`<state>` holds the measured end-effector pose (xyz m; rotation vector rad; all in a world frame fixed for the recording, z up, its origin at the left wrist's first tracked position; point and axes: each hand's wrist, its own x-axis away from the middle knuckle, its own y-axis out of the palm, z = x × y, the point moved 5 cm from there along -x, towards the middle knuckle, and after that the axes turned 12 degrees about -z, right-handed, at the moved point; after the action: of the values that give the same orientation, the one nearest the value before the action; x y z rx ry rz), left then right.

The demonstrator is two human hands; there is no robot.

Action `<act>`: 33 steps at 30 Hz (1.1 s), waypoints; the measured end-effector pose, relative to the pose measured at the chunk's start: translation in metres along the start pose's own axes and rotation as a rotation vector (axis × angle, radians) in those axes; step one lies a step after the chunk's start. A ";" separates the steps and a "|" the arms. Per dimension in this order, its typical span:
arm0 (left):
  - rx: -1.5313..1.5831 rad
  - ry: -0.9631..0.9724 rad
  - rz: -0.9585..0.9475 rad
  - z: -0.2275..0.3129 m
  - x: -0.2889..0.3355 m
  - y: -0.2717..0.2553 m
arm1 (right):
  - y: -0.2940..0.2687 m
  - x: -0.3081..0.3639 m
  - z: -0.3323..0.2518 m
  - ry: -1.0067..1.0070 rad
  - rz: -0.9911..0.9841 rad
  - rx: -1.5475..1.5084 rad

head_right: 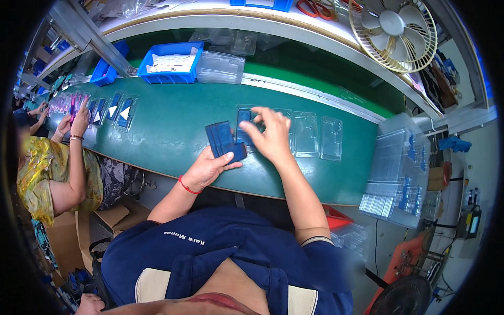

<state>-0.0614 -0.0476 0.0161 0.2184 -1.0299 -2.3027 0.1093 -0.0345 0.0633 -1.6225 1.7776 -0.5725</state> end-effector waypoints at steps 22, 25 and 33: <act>-0.153 -0.004 -0.087 -0.025 -0.048 0.029 | -0.008 0.035 0.019 0.109 -0.095 -0.628; -0.177 -0.015 -0.064 -0.028 -0.051 0.033 | -0.032 0.041 0.040 0.113 0.090 -0.626; -0.222 -0.026 -0.001 -0.018 -0.046 0.029 | -0.074 0.048 0.096 0.301 0.078 0.299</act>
<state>-0.0042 -0.0464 0.0203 0.0997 -0.7782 -2.4032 0.2287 -0.0811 0.0406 -1.3090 1.8498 -1.0370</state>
